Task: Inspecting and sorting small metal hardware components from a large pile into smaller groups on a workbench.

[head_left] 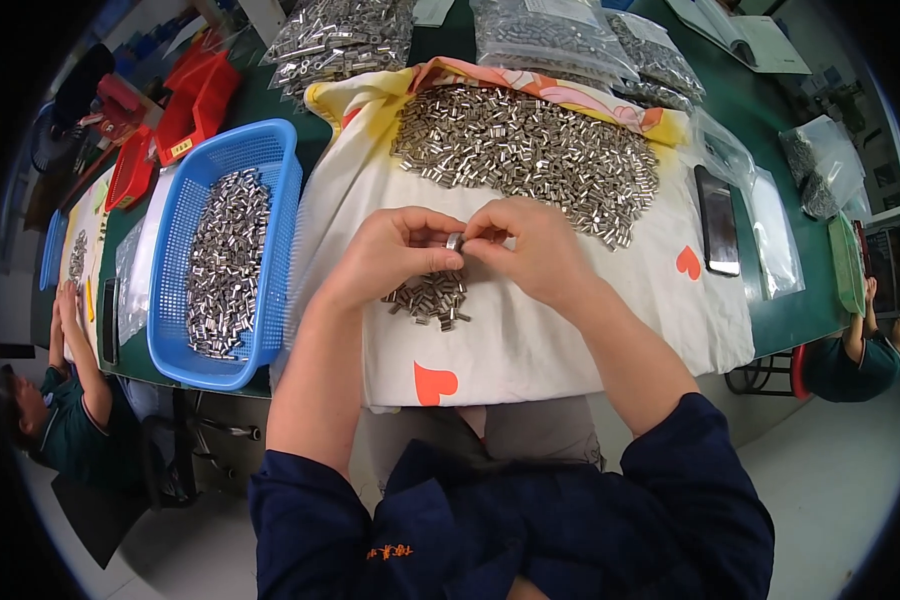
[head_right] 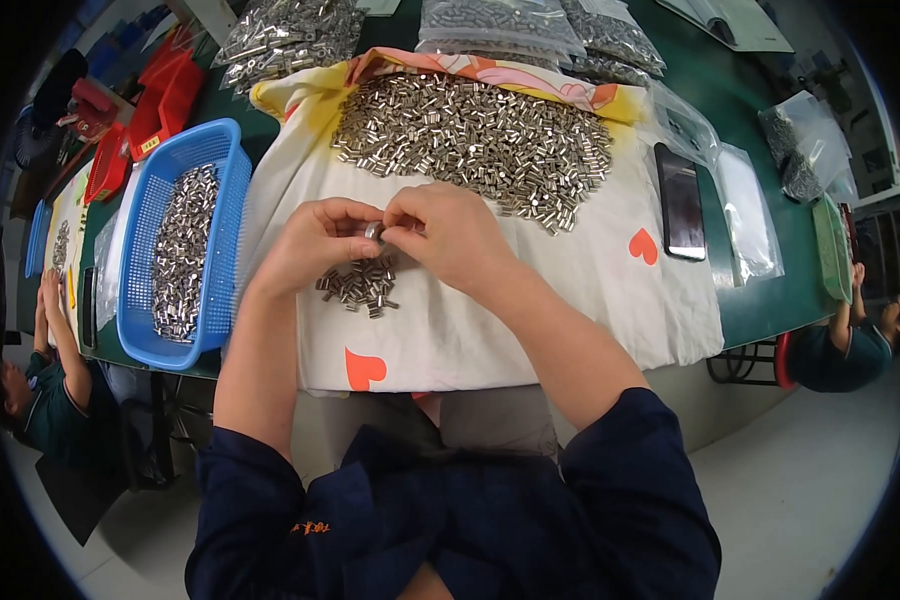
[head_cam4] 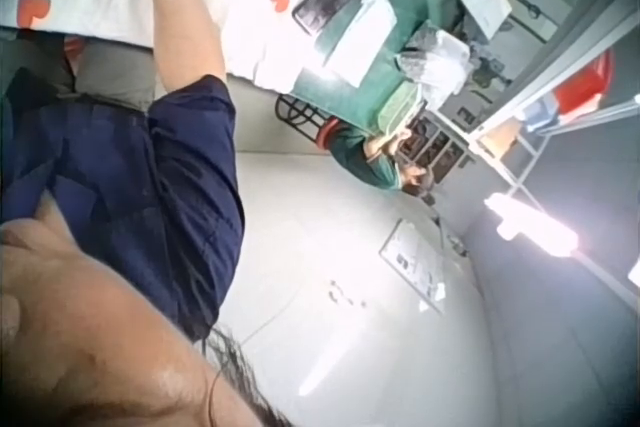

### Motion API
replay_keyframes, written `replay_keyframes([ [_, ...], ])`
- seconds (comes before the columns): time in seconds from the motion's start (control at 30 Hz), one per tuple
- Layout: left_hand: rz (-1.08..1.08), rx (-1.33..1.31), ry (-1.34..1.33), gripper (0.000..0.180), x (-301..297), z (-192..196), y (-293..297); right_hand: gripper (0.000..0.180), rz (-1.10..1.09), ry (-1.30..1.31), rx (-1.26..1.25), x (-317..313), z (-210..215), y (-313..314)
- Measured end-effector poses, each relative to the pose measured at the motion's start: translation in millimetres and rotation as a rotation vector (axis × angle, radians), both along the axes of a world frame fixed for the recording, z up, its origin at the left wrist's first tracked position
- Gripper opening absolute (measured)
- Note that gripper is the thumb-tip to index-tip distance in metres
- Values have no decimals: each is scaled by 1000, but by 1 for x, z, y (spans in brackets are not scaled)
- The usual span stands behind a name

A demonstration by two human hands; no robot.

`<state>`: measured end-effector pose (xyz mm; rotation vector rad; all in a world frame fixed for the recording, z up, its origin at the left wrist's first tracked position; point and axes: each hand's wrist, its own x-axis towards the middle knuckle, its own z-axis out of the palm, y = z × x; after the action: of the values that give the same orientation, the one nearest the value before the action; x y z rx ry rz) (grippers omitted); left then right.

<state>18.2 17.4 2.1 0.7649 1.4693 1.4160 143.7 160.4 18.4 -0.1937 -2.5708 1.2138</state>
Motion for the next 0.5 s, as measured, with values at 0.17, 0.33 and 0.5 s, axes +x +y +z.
replay_keyframes([
  [0.17,-84,-67,21,33,-1,3,0,13,-241,73,-58,-7,-3,24],
  [0.33,-123,-37,119,30,2,2,0,11,-249,42,268,-26,-12,20],
  [0.5,-107,14,236,29,0,1,-3,12,-154,12,655,-51,-25,17],
])
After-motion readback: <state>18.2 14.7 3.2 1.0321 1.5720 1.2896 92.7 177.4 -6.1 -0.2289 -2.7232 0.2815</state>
